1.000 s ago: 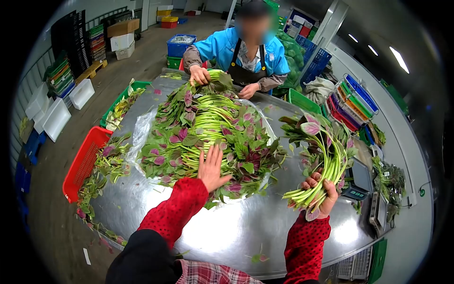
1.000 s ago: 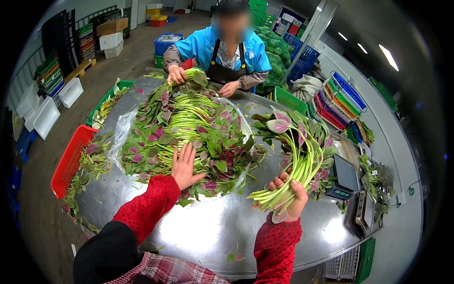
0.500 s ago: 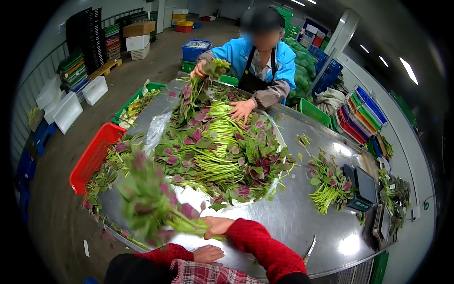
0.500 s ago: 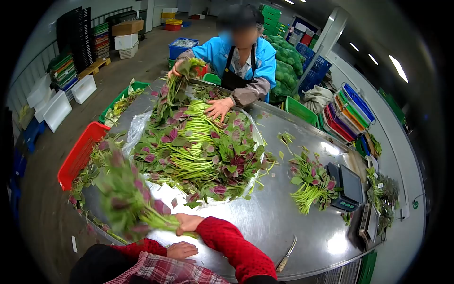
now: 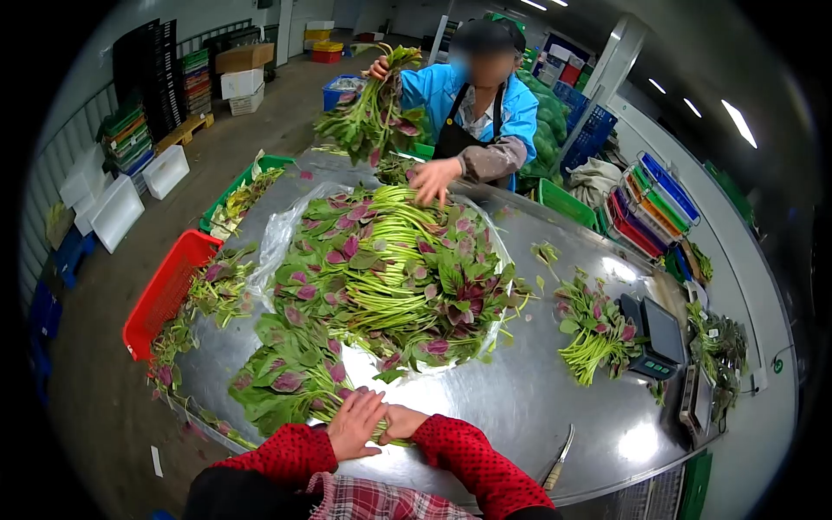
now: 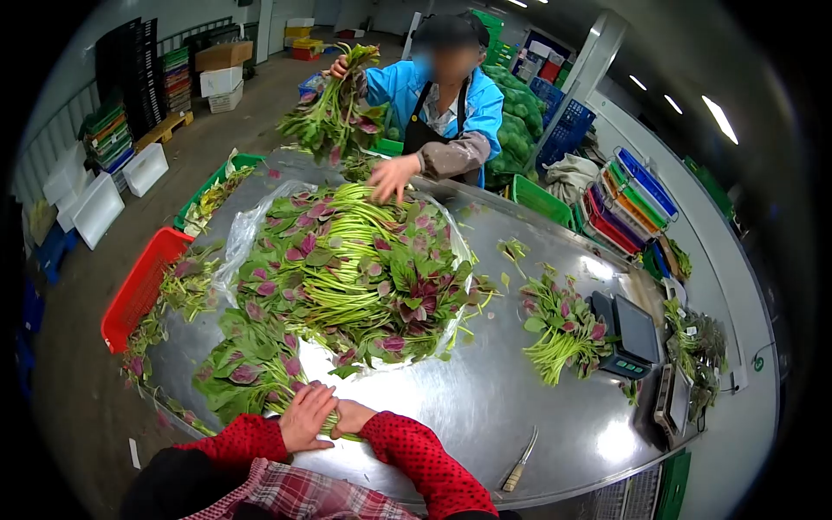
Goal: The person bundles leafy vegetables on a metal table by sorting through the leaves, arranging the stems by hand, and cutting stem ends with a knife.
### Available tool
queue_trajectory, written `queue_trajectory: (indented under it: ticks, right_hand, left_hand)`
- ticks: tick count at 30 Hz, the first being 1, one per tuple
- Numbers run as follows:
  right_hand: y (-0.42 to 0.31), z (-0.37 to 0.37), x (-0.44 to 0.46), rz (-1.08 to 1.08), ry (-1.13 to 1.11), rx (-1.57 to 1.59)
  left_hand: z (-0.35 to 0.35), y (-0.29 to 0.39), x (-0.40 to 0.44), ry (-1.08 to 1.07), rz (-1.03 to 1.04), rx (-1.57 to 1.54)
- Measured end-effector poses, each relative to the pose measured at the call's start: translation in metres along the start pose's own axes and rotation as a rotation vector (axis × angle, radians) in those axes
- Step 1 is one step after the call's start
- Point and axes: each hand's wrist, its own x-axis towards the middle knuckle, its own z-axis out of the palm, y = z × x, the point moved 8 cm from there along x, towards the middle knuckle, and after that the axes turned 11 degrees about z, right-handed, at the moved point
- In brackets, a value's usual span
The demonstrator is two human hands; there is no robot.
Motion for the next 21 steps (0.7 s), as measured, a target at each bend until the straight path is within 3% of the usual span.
queue_trajectory:
  ticks: [1,6,8,12,15,20,21]
  right_hand:
    - [-0.027,-0.013,-0.017,0.086,0.056,-0.069]
    - [-0.036,-0.025,-0.043,0.220,0.319,-0.318]
    - [-0.040,-0.030,-0.054,0.189,0.483,-0.636]
    - [-0.036,-0.033,-0.075,0.117,0.592,-0.631]
    - [-0.024,-0.032,-0.076,0.086,0.621,-0.604]
    - [-0.006,-0.039,-0.083,0.028,0.656,-0.432]
    - [-0.012,-0.046,-0.092,-0.005,0.749,-0.376]
  left_hand:
    - [0.014,-0.008,0.002,-0.149,-0.014,0.051]
    - [0.030,-0.009,0.007,-0.209,-0.004,0.110]
    - [0.031,-0.011,0.006,-0.250,-0.028,0.074]
    - [0.032,-0.009,0.013,-0.334,-0.019,0.078]
    - [0.036,0.010,0.021,-0.223,0.236,0.262]
    - [0.054,0.007,0.028,-0.307,0.138,0.054]
    - [0.057,0.007,0.027,-0.302,0.129,0.074]
